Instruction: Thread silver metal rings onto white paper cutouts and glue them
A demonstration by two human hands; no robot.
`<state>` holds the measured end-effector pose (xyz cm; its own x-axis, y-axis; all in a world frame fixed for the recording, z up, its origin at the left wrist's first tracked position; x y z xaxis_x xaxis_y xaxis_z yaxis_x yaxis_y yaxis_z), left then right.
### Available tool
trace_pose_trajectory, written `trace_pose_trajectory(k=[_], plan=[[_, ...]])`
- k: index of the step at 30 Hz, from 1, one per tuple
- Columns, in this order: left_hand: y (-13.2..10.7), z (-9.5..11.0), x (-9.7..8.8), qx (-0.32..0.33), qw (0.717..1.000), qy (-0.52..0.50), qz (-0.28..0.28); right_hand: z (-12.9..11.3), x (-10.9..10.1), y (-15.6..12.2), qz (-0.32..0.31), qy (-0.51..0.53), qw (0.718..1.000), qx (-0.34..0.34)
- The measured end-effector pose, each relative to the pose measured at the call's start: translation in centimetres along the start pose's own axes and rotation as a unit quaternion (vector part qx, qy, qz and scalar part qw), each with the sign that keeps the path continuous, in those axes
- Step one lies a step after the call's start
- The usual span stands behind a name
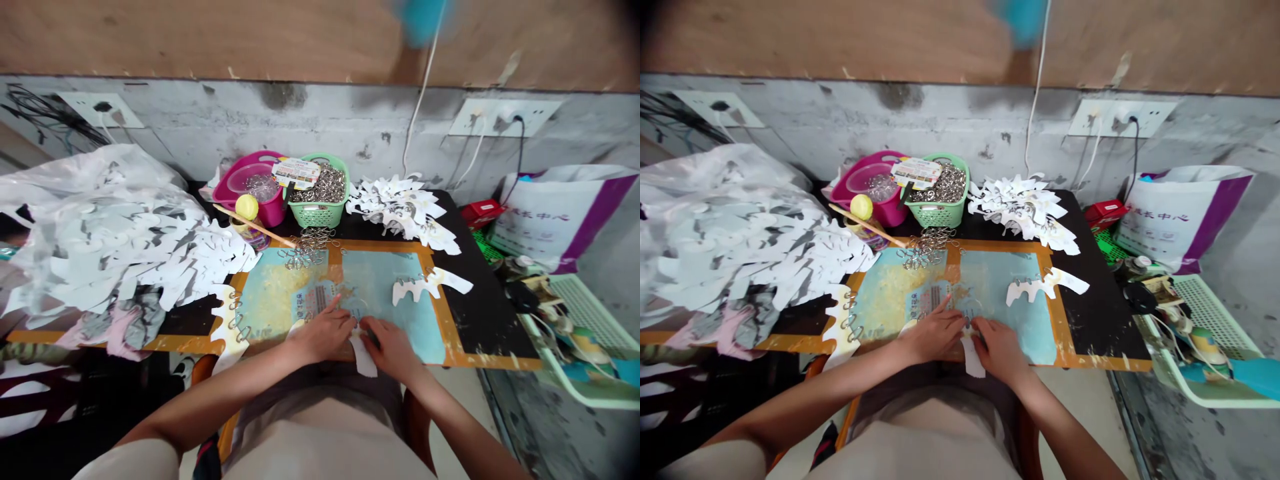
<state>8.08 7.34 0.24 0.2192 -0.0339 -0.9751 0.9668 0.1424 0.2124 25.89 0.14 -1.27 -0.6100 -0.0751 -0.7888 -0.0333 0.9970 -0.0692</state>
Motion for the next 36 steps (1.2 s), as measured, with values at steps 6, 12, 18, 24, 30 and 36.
trace_pose_trajectory(k=[6,12,18,24,30,36], plan=[[0.0,-0.6,1.5,0.030,0.999,0.028,0.027,-0.8,0.1,0.4,0.010,-0.097,0.995,-0.023],[-0.8,0.5,0.9,0.037,0.998,0.045,0.018,-1.2,0.2,0.0,0.014,-0.206,0.975,-0.082],[-1.9,2.1,0.5,-0.023,0.999,-0.020,0.037,-0.5,-0.3,-0.5,0.041,-0.057,0.996,-0.052],[-2.6,3.1,1.1,-0.095,0.992,-0.042,0.066,-0.7,0.9,0.5,0.092,0.002,0.994,0.062],[-4.0,2.5,-1.2,-0.173,0.952,-0.133,0.213,-1.7,0.2,0.8,0.027,0.210,0.968,0.133],[-2.1,-0.9,-5.5,-0.200,0.942,-0.192,0.190,-4.4,-2.3,0.8,-0.023,0.303,0.943,0.136]])
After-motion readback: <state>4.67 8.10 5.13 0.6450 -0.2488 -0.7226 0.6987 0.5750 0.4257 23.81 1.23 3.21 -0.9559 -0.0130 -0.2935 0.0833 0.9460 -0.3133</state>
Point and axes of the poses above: each hand's wrist, its own y-axis towards the middle knuckle, its own x-axis out of the palm, z = x × y, the point moved 2 cm from there along y, towards the middle knuckle, and after that the axes turned 11 degrees about x, right-handed, at the moved point
